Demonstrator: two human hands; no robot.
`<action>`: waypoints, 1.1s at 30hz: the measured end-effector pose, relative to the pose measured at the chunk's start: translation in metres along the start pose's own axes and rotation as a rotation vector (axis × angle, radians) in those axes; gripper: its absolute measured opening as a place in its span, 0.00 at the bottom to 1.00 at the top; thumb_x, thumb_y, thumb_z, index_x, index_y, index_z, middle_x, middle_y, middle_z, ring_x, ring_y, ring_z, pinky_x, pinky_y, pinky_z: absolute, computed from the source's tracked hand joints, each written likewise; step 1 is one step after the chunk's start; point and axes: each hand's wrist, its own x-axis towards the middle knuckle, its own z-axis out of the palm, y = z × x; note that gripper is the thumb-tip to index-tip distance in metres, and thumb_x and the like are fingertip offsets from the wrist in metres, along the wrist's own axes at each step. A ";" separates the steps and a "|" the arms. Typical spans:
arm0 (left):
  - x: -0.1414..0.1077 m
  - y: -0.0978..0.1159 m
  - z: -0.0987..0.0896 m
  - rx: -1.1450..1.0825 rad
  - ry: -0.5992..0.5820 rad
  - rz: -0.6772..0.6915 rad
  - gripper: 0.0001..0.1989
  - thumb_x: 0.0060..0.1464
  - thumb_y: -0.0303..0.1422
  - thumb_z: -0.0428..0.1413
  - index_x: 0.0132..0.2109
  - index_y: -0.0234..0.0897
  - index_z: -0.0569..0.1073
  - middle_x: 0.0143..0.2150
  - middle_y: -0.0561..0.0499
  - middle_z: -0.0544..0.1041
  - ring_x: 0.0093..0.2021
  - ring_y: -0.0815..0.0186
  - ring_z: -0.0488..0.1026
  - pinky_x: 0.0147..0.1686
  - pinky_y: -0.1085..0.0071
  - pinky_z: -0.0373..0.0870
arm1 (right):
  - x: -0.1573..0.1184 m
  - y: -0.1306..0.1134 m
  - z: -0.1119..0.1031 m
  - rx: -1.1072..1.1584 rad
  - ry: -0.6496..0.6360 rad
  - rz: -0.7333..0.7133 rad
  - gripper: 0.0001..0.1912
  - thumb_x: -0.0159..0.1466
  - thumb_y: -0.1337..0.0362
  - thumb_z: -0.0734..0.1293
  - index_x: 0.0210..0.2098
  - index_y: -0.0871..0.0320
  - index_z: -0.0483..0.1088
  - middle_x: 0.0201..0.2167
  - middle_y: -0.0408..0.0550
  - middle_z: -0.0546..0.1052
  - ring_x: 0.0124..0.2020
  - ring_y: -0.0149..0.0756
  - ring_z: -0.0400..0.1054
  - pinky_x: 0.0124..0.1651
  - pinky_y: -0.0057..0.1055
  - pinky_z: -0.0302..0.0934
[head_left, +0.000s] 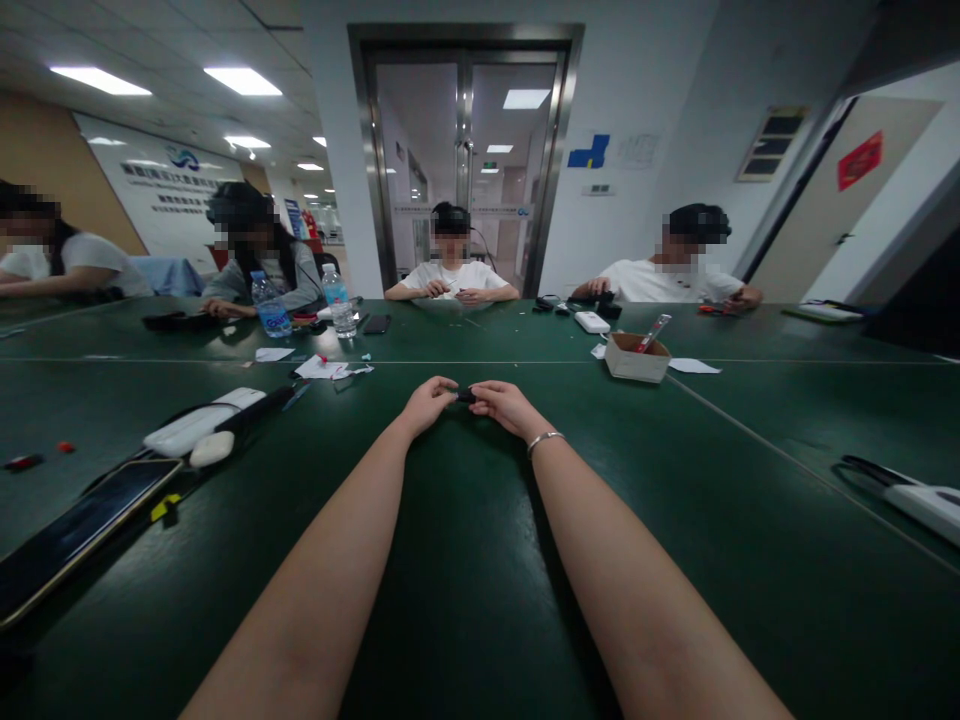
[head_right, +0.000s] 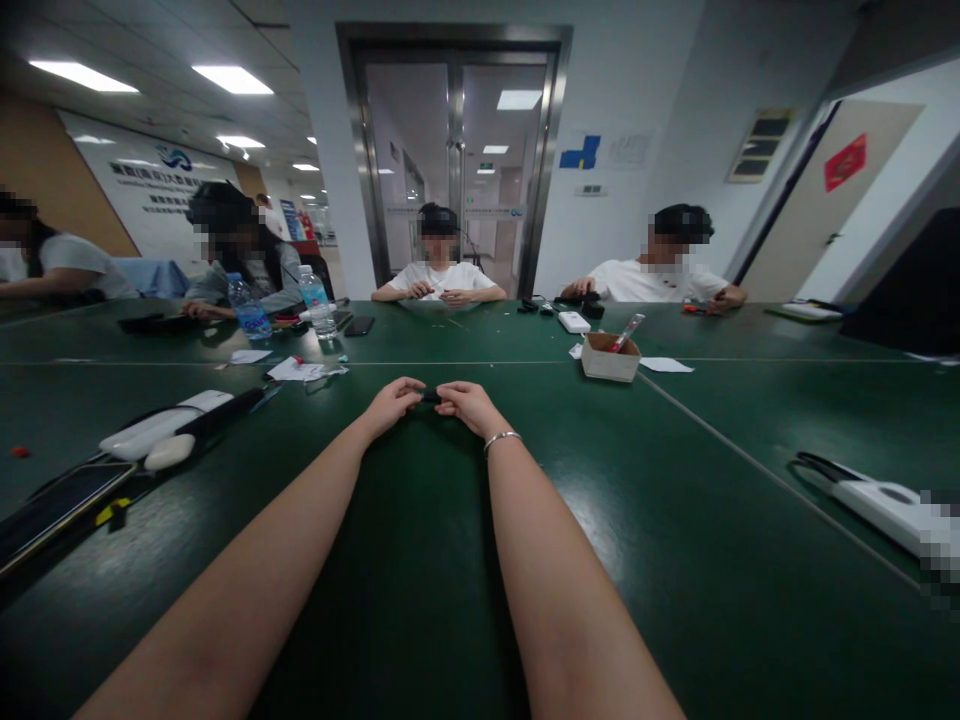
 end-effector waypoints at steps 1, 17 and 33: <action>0.000 0.001 0.000 -0.007 -0.012 -0.006 0.12 0.50 0.32 0.52 0.42 0.33 0.69 0.26 0.52 0.70 0.24 0.71 0.65 0.25 0.75 0.60 | 0.000 0.000 0.000 0.000 -0.001 -0.001 0.02 0.60 0.78 0.66 0.33 0.68 0.70 0.25 0.51 0.73 0.22 0.29 0.70 0.26 0.20 0.68; 0.000 0.002 0.001 -0.039 -0.035 -0.017 0.11 0.52 0.32 0.48 0.42 0.33 0.70 0.23 0.53 0.68 0.22 0.71 0.63 0.23 0.76 0.59 | -0.001 -0.001 0.001 0.004 -0.009 0.001 0.04 0.60 0.79 0.65 0.33 0.68 0.71 0.24 0.51 0.73 0.22 0.30 0.70 0.26 0.21 0.68; 0.001 0.002 0.001 -0.031 -0.026 -0.021 0.14 0.49 0.32 0.52 0.44 0.34 0.70 0.25 0.53 0.69 0.24 0.71 0.65 0.24 0.76 0.60 | -0.004 -0.003 0.002 -0.004 -0.004 0.005 0.05 0.59 0.80 0.65 0.34 0.68 0.71 0.27 0.53 0.74 0.23 0.30 0.71 0.27 0.21 0.69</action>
